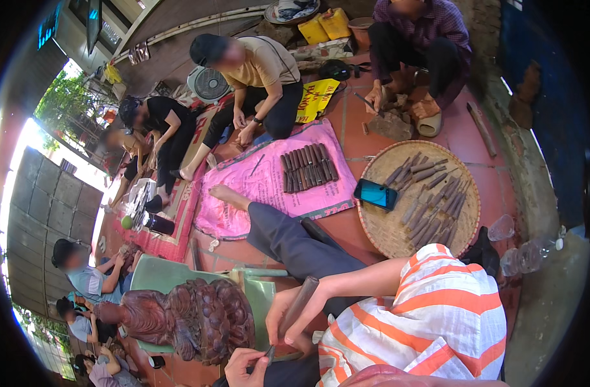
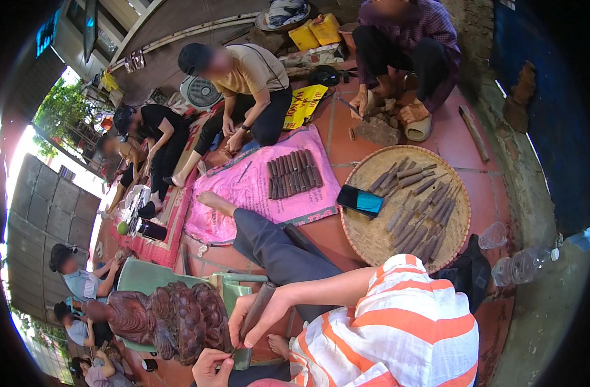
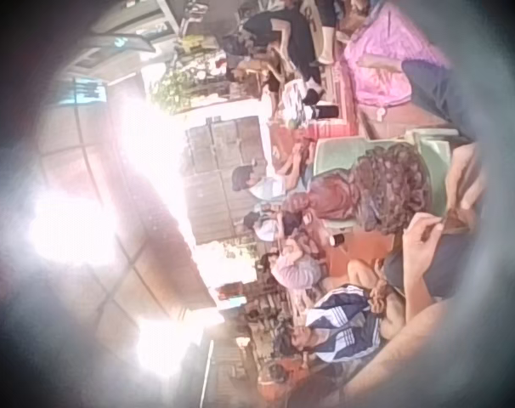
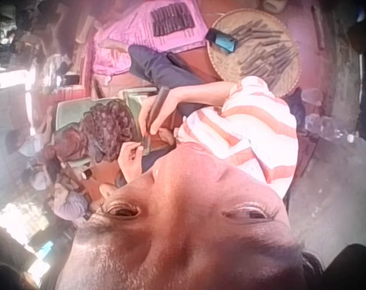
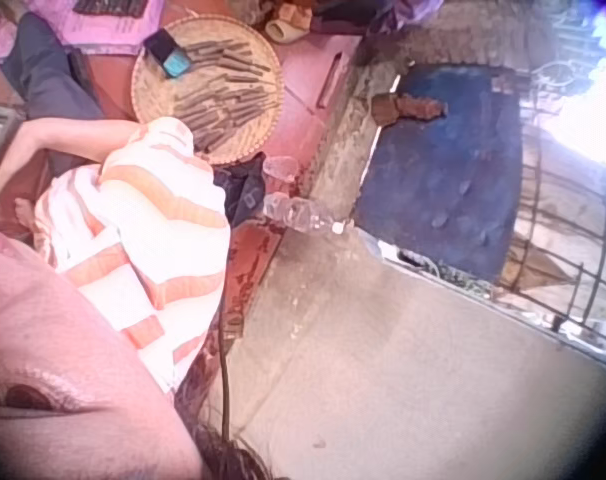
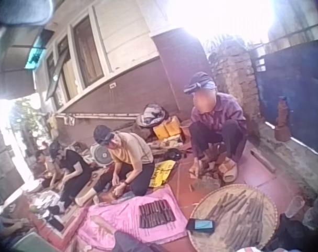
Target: The person carves a wooden Buddha statue using a chisel and a wooden mallet. They repeatedly strike the chisel to shape the wood, occasionally pausing to select different chisels from a box on the floor.
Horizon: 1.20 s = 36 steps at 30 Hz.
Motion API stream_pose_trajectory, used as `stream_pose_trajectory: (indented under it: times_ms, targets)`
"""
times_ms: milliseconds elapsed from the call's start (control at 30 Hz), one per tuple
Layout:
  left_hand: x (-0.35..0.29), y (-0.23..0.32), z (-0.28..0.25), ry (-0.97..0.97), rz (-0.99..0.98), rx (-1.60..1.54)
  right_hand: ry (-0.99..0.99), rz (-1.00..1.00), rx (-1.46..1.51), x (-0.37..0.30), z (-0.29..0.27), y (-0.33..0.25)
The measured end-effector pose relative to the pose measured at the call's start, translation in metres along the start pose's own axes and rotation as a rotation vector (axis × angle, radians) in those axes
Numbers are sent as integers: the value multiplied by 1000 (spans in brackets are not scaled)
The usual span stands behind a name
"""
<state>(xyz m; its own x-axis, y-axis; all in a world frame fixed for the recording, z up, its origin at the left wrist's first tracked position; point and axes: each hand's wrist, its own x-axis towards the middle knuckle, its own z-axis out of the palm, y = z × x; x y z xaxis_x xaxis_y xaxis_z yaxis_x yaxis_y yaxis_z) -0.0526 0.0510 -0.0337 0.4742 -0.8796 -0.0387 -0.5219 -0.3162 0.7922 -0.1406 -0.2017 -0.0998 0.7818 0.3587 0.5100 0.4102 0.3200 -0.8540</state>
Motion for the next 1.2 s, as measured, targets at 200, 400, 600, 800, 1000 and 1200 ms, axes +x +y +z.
stream_pose_trajectory:
  times_ms: [200, 400, 600, 800, 1000, 1200]
  targets:
    - [0, 6, 3, 44, 48, 60, 25, -131, -46, 2, 5, 6]
    - [2, 0, 11, 5, 179, 211, 40, 16, -107, 2, 12, 7]
    - [-2, 0, 8, -76, 3, 70, 50, 112, -181, 1, 17, 6]
    - [-20, -23, -15, 305, -4, -420, 311, 249, -355, -11, 7, -15]
    - [-27, -27, -13, 553, 129, -464, 601, 202, -776, -20, -31, -22]
    - [-36, -28, -10, 615, 136, -532, 547, 342, -999, 21, -96, -53]
